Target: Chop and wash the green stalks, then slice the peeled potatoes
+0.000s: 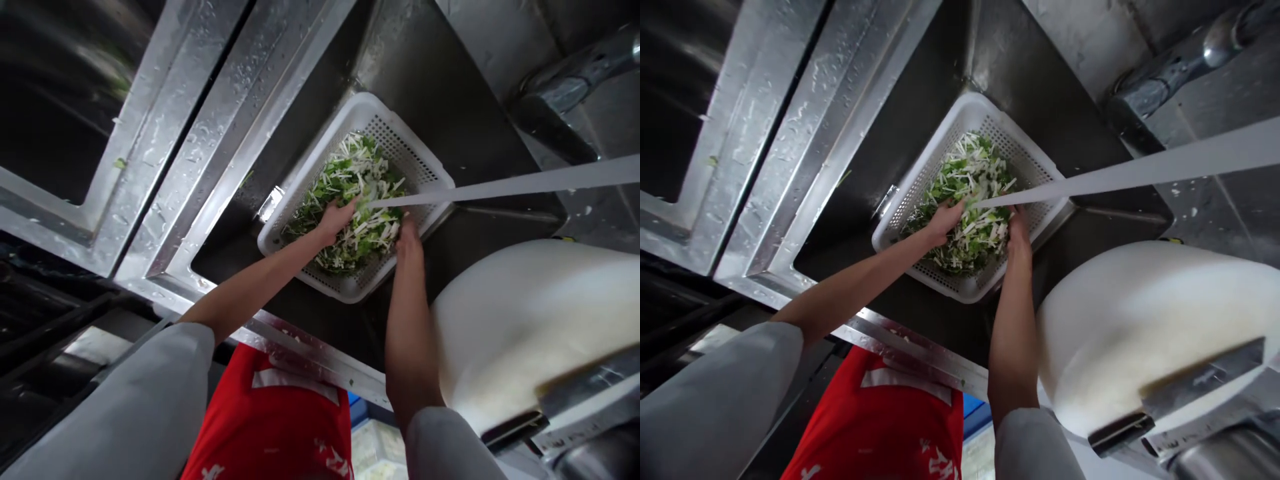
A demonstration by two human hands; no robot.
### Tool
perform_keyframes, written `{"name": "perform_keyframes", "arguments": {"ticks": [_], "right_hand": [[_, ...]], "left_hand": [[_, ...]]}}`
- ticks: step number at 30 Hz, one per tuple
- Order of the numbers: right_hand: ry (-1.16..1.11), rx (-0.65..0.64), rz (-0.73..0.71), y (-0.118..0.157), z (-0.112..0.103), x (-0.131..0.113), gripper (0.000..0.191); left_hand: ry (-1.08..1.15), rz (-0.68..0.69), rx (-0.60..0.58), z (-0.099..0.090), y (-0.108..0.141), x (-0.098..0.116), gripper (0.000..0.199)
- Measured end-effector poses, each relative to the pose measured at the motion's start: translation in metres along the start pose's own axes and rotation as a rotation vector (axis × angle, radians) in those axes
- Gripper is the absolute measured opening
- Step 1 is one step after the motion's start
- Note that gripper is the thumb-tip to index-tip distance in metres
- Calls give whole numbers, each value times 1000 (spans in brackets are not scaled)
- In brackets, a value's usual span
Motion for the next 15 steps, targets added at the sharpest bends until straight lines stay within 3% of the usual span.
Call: {"name": "perform_keyframes", "arguments": {"ticks": [4,7,9,12,15], "right_hand": [[302,148,-186,-22,-20,-32,47],[588,182,-405,-36,3,-61,46],[724,181,-497,-39,28,-73,48],[839,149,-575,-36,64,-82,61],[927,77,-611,-27,95,-79,74]], "left_hand": [[-316,281,83,-22,-8,40,51],[-563,512,219,-23,-19,61,64],[-715,626,240,-4,-21,57,74],[-762,703,170,30,-12,30,76],[-752,771,103,44,10,8,70]]}}
Point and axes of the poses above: each hand's wrist, its own y-axis away from the middle knuckle, its own z-axis out of the palm, x = y × z, the point moved 10 cm from there along -y, towards the middle knuckle, and after that the axes turned 13 degrees about x, right-handed, at the moved point
